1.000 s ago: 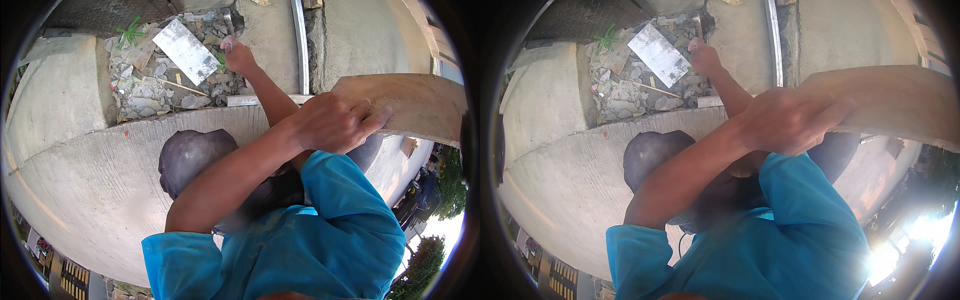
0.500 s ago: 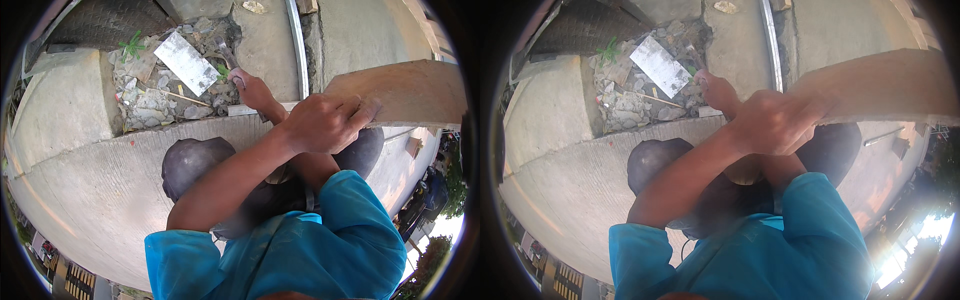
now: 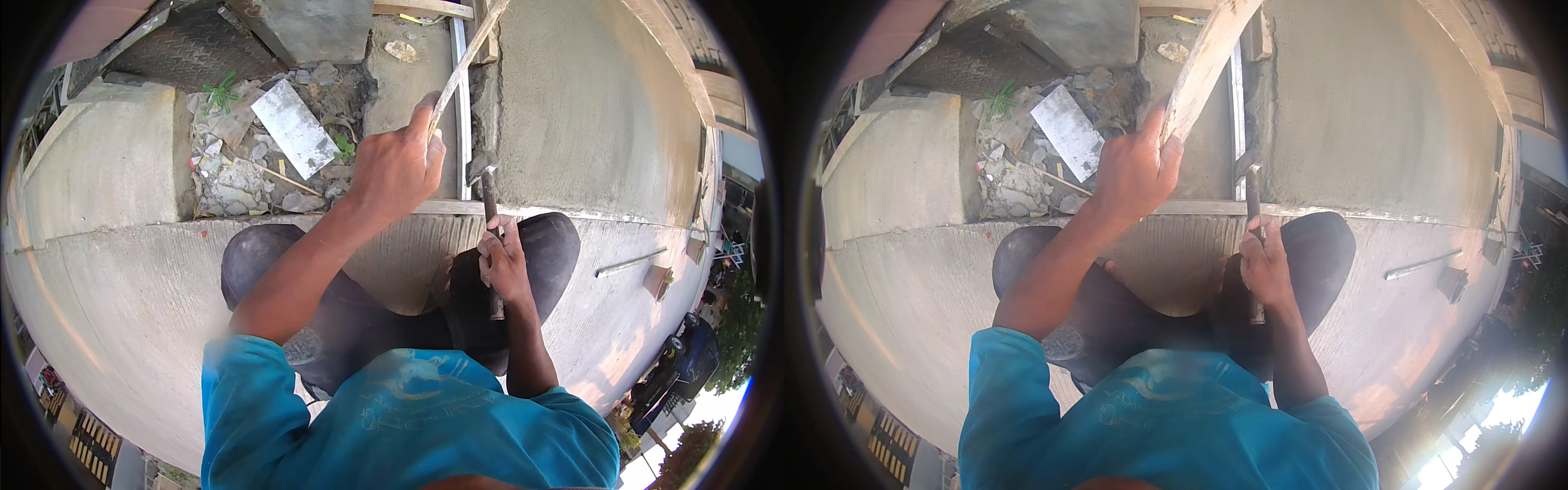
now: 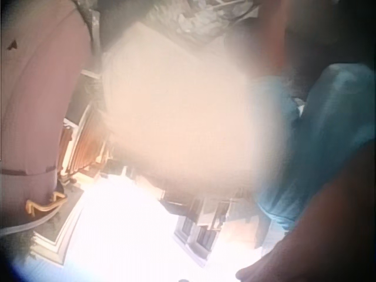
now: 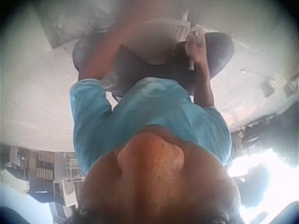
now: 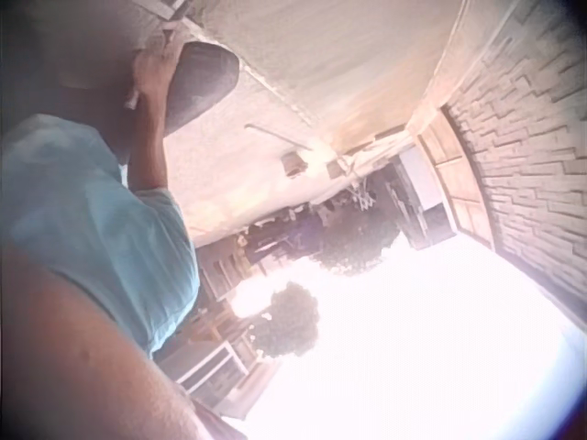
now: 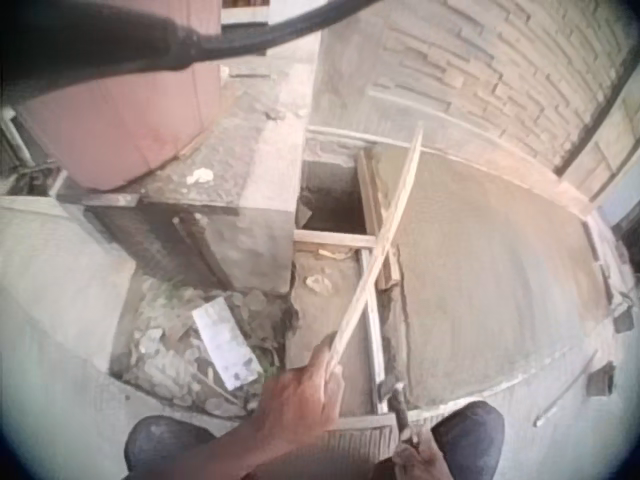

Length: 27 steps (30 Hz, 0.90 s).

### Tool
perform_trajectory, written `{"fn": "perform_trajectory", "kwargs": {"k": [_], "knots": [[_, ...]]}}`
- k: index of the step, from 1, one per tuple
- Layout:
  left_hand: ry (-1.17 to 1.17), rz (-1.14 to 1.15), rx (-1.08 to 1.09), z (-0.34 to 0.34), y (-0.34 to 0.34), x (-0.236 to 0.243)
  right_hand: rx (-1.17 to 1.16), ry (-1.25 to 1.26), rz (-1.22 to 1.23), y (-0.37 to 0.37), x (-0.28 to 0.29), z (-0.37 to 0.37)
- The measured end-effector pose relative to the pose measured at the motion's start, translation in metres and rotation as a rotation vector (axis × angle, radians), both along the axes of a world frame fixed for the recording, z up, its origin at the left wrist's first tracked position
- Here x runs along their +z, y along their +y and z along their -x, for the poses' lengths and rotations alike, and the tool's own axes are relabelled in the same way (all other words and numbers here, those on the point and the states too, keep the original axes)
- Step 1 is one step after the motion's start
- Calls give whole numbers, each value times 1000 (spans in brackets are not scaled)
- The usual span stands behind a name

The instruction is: The person walks across a concrete rooftop and kneels to repair a damaged section. Using a hammer and a wooden board, they repeatedly strike and scrape the concrete edge to remove loose material and shape the surface.

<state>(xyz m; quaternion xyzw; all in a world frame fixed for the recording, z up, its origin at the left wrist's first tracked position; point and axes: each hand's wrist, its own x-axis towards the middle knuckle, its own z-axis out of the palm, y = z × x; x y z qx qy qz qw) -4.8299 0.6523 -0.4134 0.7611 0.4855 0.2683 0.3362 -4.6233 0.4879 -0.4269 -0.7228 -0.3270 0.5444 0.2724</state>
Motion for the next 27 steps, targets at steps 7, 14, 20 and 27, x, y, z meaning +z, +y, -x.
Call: {"fn": "perform_trajectory", "kwargs": {"k": [7, 14, 20, 27], "knots": [[156, 141, 270, -17, -20, -3, -280, 134, -291, 81, 9, -36], [259, 106, 450, -28, -45, -28, -264, 180, -187, 91, -26, -58], [270, 82, 499, -36, -48, -41, -225, 135, -143, 103, -41, -63], [297, 207, 554, -34, -40, -45, -203, 103, -140, 109, -47, -62]]}}
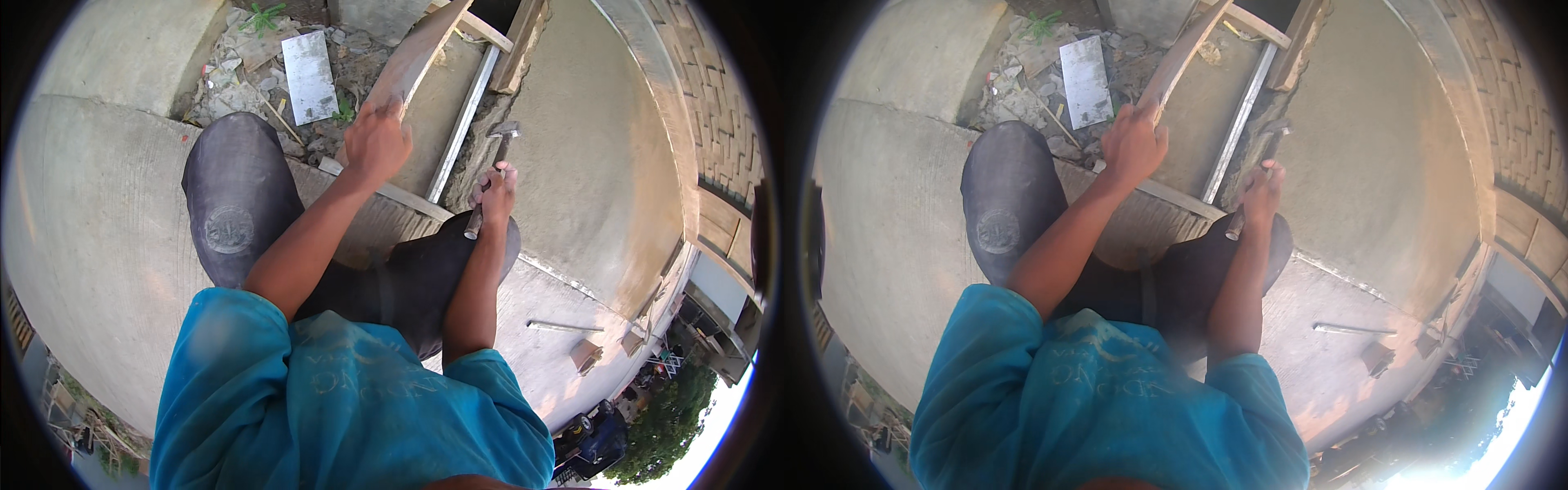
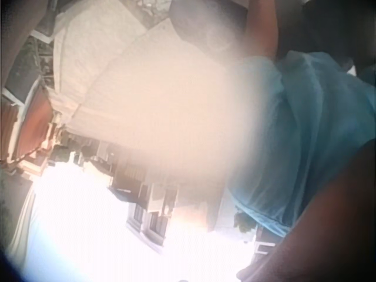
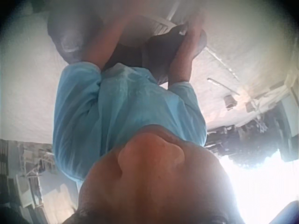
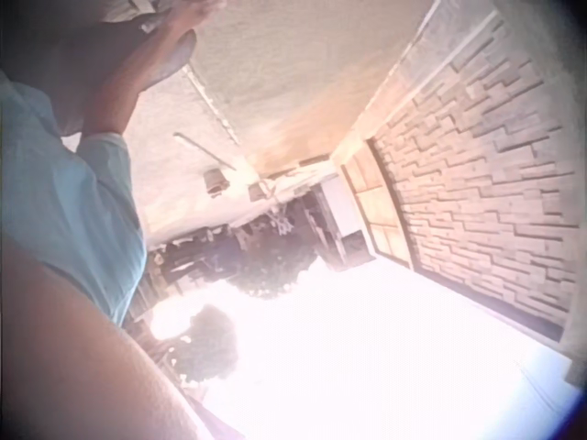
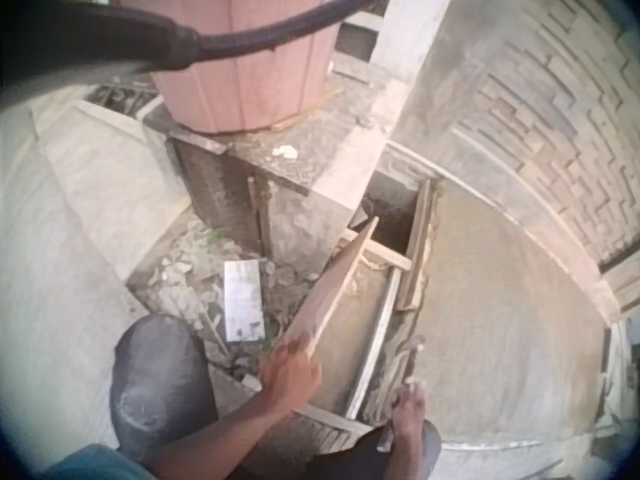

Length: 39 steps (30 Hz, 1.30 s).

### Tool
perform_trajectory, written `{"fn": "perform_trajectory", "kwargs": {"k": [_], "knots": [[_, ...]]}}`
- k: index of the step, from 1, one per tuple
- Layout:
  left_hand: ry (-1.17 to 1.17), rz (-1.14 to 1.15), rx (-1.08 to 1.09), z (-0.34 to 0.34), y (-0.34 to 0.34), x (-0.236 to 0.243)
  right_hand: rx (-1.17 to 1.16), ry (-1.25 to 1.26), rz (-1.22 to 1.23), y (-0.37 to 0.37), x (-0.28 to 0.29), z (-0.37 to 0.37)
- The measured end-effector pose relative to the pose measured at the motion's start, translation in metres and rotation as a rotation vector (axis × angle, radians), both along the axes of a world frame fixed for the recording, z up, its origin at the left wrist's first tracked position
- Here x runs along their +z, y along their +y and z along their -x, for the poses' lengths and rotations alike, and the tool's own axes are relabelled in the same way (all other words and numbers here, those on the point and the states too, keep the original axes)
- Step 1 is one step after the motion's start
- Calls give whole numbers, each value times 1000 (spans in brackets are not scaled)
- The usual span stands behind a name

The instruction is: The person walks across a concrete rooftop and kneels to repair a damaged section. Using a hammer and a wooden board, they repeatedly strike and scrape the concrete edge to remove loose material and shape the surface.

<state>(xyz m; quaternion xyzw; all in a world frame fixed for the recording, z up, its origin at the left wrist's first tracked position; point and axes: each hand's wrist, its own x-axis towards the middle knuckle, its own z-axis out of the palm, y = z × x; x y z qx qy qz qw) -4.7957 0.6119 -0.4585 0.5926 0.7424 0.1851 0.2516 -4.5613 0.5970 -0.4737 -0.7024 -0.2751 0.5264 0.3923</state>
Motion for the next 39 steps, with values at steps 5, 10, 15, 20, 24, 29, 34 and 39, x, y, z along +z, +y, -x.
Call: {"fn": "perform_trajectory", "kwargs": {"k": [5, 10, 15, 20, 24, 29, 34, 39], "knots": [[8, -26, 47, 6, 2, -22, 10, 28, 3, 1, 2, 5], [-26, 38, 89, 11, 8, -36, -2, 27, 15, 1, -5, 2], [-175, -4, 121, 18, 13, -52, 21, -28, 38, 3, -7, 2], [-290, -147, 114, 36, 16, -72, 25, 9, 35, 5, -4, 4], [-615, 16, 181, 40, 8, -71, 25, 9, 15, -1, -1, 6], [-855, 126, 269, 40, 17, -82, 27, 21, 33, 1, 7, 7], [-860, 212, 326, 46, 19, -93, 52, 16, 50, -3, 8, 6], [-1082, 268, 321, 52, 23, -95, 71, -7, 51, -5, 7, 6]]}}
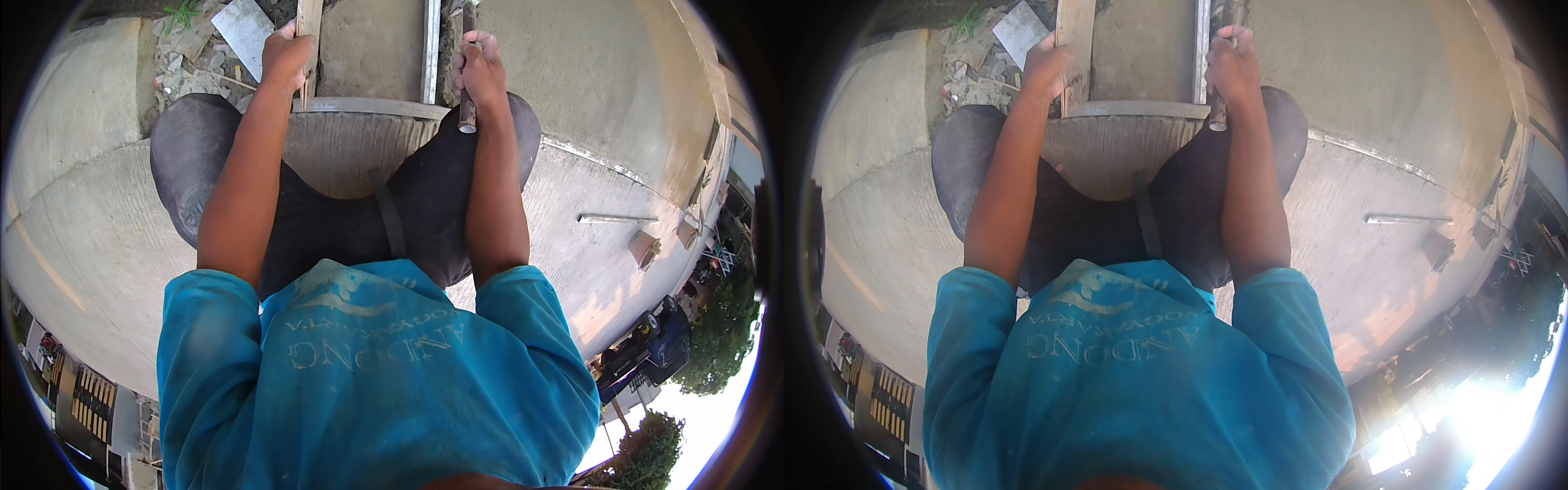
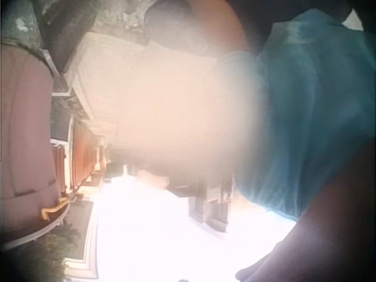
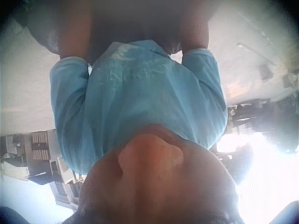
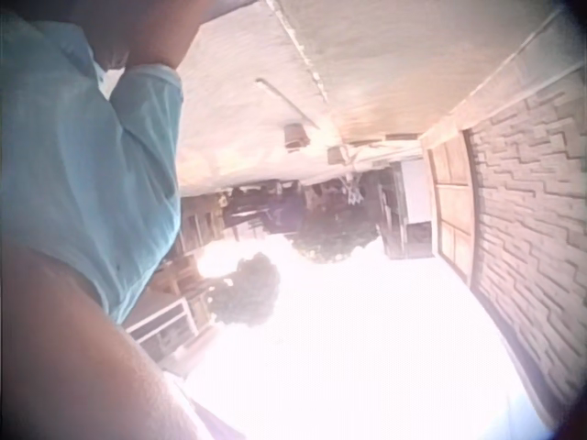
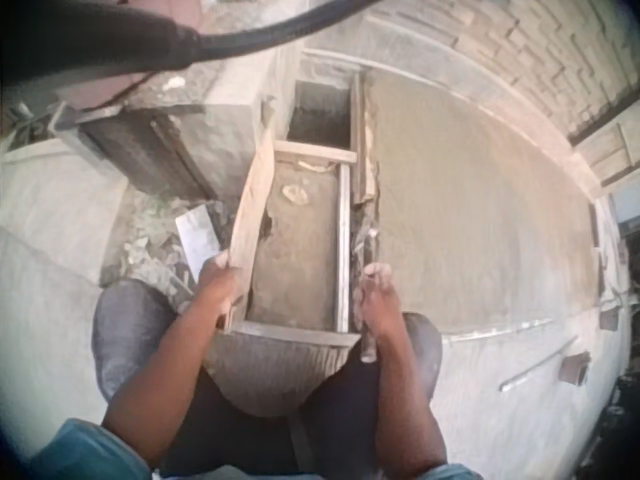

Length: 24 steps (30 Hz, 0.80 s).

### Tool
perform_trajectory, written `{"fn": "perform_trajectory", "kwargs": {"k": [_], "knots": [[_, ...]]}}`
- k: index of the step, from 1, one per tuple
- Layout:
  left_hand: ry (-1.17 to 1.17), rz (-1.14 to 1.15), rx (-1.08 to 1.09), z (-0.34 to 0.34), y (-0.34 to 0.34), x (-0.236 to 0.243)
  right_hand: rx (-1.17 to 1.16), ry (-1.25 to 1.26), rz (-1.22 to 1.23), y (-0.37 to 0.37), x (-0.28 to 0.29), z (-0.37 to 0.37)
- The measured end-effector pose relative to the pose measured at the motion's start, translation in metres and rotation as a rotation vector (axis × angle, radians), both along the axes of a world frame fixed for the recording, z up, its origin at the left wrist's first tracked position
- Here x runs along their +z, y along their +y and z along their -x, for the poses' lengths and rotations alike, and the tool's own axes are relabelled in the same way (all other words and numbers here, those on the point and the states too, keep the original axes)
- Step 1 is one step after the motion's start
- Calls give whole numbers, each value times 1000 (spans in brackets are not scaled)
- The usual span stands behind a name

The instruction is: The person walks across a concrete rooftop and kneels to repair a damaged section. Using a hammer and a wooden board, they repeatedly strike and scrape the concrete edge to remove loose material and shape the surface.

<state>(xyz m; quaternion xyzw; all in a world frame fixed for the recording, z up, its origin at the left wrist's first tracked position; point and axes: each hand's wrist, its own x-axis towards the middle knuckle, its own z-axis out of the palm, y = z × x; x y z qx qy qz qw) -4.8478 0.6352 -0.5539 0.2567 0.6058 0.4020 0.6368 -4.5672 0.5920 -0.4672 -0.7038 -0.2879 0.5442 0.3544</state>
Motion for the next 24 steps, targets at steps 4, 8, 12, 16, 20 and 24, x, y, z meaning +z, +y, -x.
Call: {"fn": "perform_trajectory", "kwargs": {"k": [4, 8, 12, 16, 20, 24], "knots": [[196, -58, -38, -5, -10, 1, 77, -185, -72, -1, -3, 6], [823, -132, -295, -19, -23, 31, 256, -762, -314, -7, 2, 15], [984, -10, -419, -26, -43, 43, 249, -800, -510, 8, 47, 47], [941, -35, -513, -13, -43, 32, 220, -534, -733, 37, 68, 83], [926, -27, -567, -4, -40, 22, 174, -473, -861, 60, 93, 114], [917, -26, -592, -3, -38, 25, 190, -644, -1015, 68, 76, 131]]}}
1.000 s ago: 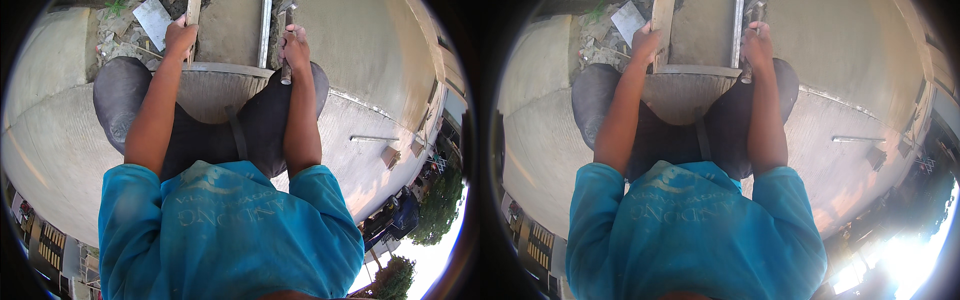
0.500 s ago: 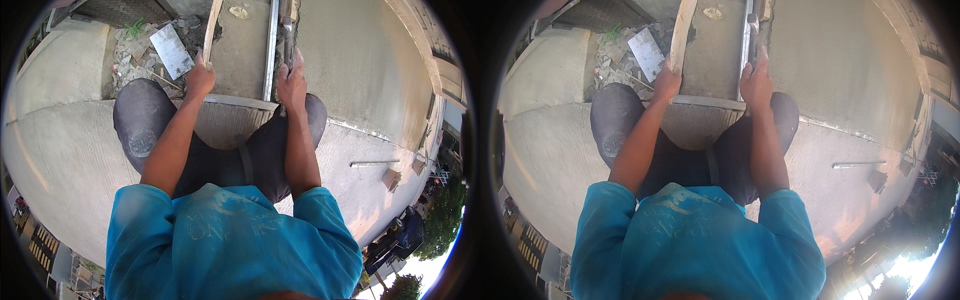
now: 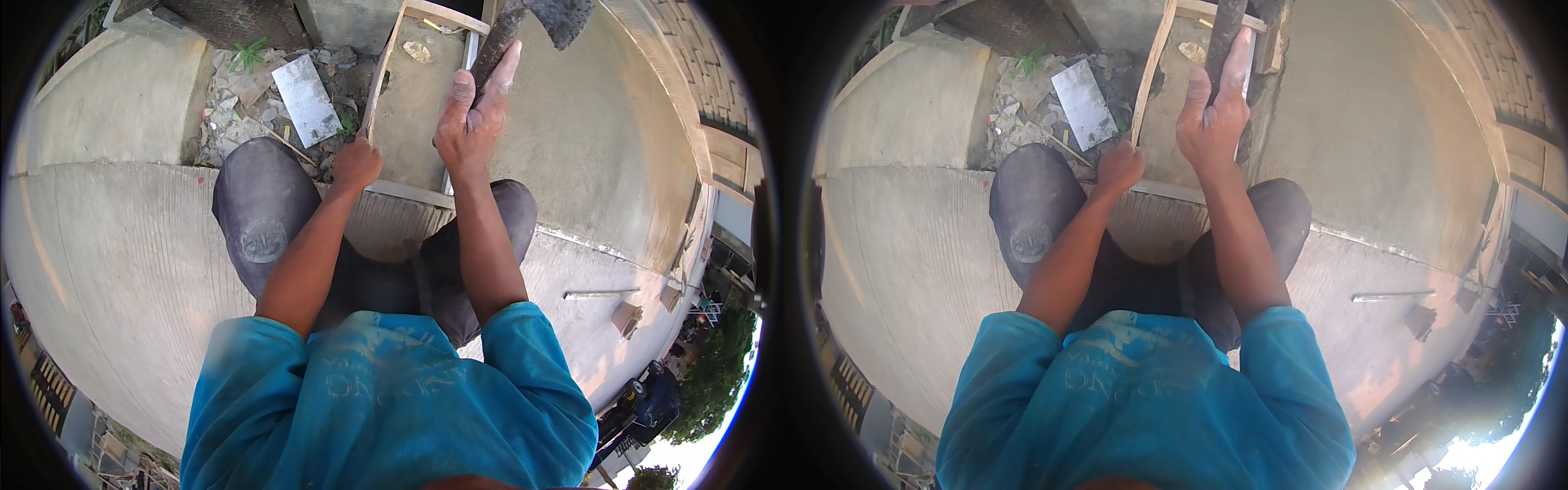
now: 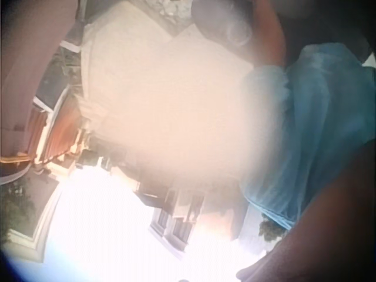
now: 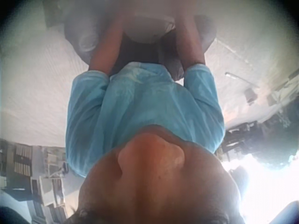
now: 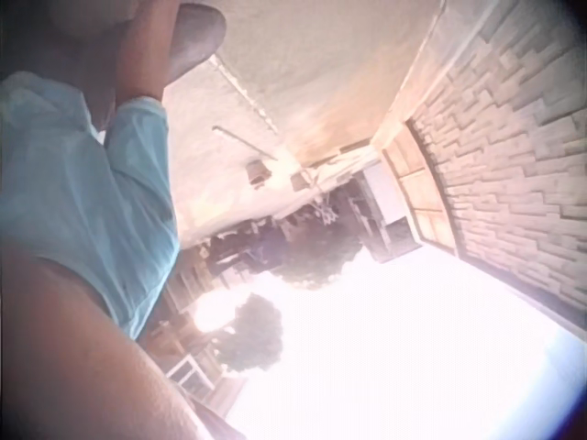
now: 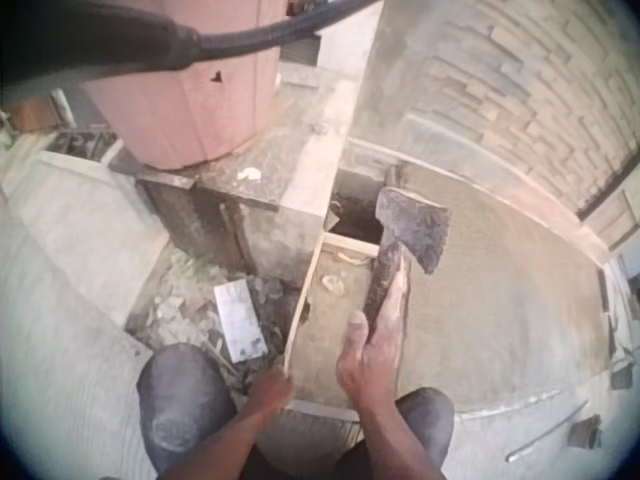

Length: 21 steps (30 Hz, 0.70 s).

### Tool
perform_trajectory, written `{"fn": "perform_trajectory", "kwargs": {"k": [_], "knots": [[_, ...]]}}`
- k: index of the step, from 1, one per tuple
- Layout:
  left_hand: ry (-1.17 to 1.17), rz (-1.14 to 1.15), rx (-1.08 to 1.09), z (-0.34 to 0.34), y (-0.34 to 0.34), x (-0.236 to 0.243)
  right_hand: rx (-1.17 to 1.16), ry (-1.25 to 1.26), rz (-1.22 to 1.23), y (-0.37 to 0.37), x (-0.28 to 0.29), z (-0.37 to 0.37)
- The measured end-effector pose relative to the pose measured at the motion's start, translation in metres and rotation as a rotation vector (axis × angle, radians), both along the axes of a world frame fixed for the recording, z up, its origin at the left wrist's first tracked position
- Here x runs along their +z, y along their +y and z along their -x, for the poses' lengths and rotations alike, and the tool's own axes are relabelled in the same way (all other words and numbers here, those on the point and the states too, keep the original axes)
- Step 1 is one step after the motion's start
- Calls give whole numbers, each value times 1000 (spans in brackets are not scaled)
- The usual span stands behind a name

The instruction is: The person walks across a concrete rooftop and kneels to repair a damaged section. Using a hammer and a wooden board, they repeatedly strike and scrape the concrete edge to remove loose material and shape the surface.

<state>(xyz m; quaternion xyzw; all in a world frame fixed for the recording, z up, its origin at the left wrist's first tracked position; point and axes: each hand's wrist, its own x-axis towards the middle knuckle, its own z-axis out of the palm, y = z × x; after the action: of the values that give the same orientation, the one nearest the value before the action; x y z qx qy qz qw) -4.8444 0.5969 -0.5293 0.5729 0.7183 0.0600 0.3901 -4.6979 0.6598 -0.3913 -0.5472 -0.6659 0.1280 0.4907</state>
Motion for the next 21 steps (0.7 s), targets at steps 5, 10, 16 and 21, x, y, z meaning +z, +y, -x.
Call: {"fn": "perform_trajectory", "kwargs": {"k": [5, 10, 16, 21], "knots": [[-6, 17, -12, -2, 0, 10, 116, -320, 532, -7, -87, -8], [-8, 41, -46, 6, 2, 2, 88, -138, 337, -6, -32, 14], [-17, 92, -46, 2, 8, 11, -90, 116, -167, 3, -41, 22], [-14, 62, -67, 4, 2, -1, 61, -457, 680, 11, -104, -2]]}}
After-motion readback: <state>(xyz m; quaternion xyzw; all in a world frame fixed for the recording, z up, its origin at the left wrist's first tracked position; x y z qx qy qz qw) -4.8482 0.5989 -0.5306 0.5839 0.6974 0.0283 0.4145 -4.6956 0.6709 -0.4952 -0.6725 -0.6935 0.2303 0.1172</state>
